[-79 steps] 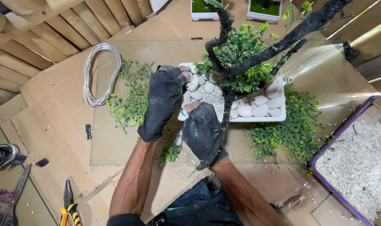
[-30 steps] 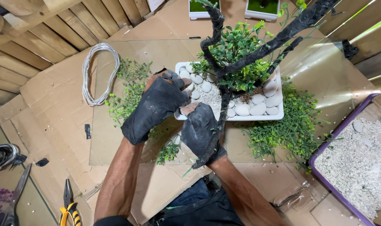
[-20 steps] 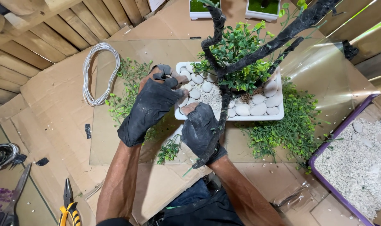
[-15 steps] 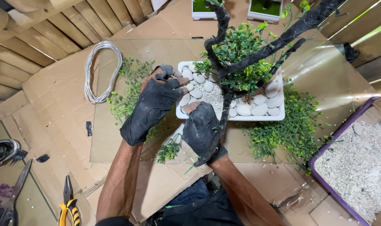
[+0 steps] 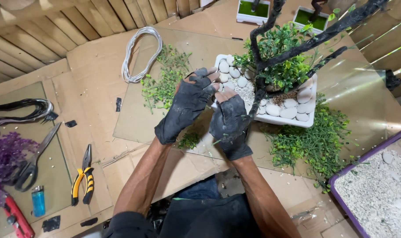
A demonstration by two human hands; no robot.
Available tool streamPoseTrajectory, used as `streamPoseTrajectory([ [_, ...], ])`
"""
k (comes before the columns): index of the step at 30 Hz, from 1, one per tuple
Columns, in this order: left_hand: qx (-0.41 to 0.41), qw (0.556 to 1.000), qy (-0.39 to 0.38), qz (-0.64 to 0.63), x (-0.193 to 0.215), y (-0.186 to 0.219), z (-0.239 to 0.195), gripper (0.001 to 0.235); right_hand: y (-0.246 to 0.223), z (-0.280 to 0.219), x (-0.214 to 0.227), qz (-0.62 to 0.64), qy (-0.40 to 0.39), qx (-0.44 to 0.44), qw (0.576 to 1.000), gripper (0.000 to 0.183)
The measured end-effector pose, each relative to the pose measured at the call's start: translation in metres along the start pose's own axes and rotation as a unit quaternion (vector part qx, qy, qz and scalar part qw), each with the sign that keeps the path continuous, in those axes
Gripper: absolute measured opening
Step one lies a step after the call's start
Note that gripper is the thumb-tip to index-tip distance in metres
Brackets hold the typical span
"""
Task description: Adding artificial foliage to the branches of a decorative tree arrangement in a pot.
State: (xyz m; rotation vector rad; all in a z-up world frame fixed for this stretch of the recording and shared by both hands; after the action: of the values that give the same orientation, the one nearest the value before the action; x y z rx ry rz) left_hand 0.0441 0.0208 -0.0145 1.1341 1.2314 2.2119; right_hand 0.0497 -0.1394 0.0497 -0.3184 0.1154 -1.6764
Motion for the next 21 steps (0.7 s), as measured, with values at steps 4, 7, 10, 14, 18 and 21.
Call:
streamPoseTrajectory([
  [4,-0.006,0.998,0.02,-0.059,-0.012,-0.009,-0.003,0.049,0.008,-0.027,0.002,0.016,-0.102,0.011,0.995,0.029],
  [7,-0.02,0.989,0.02,-0.144,-0.025,-0.017,-0.001,0.053,0.025,-0.06,-0.011,-0.025,-0.207,0.023,0.978,0.039],
  [10,-0.03,0.973,0.013,-0.23,-0.026,-0.019,0.009,0.055,0.03,-0.068,-0.012,-0.027,-0.239,0.02,0.971,0.042],
  [14,-0.022,0.94,0.018,-0.341,-0.023,-0.02,0.025,0.057,0.037,-0.082,-0.02,-0.022,-0.25,0.027,0.968,0.05],
  [18,0.04,0.989,0.034,-0.139,-0.031,-0.021,0.03,0.058,0.039,-0.08,-0.021,-0.053,-0.267,0.007,0.962,0.056],
  [21,0.04,0.999,0.018,-0.022,-0.034,-0.033,0.037,0.054,0.036,-0.077,-0.017,0.001,-0.256,-0.008,0.967,0.056],
])
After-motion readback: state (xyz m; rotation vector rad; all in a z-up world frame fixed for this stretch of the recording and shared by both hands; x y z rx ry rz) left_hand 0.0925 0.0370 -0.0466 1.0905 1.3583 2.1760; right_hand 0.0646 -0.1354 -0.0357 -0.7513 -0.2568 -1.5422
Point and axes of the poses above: each hand's wrist, its own z-axis towards the middle knuckle, its own x-axis out of the back of the hand, y = z × x, the point moved 9 cm from there along z, towards the middle knuckle, and after that the axes turned 3 degrees about -x, right-handed, at the moved point
